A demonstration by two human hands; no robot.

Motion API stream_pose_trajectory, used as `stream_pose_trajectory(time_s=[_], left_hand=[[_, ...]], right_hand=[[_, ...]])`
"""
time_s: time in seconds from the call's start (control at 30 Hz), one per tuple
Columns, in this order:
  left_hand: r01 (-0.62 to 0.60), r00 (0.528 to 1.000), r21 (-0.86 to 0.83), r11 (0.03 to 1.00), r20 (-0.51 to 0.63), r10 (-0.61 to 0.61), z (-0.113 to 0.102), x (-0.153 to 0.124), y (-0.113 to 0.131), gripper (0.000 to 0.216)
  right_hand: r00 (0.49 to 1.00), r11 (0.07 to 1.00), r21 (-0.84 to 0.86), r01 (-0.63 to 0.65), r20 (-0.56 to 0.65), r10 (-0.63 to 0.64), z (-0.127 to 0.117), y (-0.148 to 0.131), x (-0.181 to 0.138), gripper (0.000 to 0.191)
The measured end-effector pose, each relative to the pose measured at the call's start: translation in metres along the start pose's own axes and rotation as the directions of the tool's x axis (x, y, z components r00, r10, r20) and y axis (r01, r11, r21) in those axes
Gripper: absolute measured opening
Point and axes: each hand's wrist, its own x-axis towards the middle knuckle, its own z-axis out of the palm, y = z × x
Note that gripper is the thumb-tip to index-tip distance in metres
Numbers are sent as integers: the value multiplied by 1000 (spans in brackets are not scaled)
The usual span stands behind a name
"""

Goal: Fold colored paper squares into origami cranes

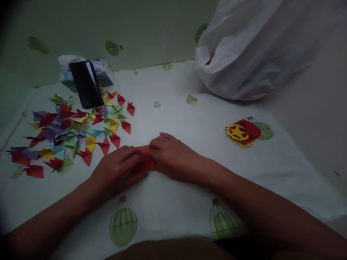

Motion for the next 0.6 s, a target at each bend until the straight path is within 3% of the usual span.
stream_pose_trajectory(time_s=[0.23, 0.6], left_hand=[[37, 999, -76, 996, 34, -34, -2, -2, -1, 12], [188, 980, -305, 934, 125, -156, -7, 1, -9, 11]], right_hand=[[999, 999, -34, 14, 43, -13, -3, -1, -1, 12], [997, 992, 123, -38, 72, 30, -7, 2, -1, 13]])
